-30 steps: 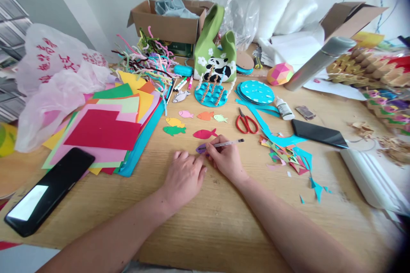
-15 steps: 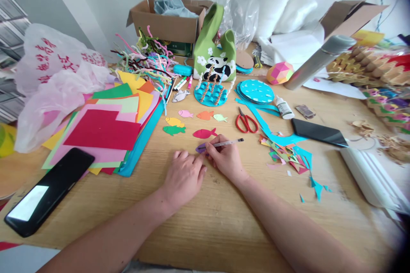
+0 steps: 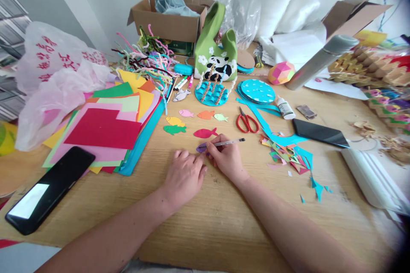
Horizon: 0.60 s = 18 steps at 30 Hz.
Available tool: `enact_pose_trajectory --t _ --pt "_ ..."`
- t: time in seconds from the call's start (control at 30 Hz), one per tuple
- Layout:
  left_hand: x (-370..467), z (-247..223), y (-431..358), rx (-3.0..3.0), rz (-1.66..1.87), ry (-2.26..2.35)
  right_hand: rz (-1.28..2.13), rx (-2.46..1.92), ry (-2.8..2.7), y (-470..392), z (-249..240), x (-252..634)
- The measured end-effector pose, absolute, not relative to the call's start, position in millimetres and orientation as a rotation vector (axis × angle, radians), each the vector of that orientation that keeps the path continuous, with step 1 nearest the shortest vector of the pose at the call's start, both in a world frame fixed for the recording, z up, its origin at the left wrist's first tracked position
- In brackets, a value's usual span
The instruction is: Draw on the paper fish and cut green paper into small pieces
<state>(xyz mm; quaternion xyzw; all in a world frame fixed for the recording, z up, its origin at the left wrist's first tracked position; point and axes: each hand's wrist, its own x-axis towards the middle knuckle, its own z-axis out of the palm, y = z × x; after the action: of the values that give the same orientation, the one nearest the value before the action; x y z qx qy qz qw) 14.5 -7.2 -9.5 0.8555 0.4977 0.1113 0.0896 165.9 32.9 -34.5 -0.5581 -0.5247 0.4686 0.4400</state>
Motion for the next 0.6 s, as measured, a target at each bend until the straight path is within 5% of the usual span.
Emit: enact_pose_trajectory --t 0.6 --pt "14.2 -9.6 -7.3 2.542 0.319 1.476 1.175 -1.385 -1.302 32.3 -33.4 165.9"
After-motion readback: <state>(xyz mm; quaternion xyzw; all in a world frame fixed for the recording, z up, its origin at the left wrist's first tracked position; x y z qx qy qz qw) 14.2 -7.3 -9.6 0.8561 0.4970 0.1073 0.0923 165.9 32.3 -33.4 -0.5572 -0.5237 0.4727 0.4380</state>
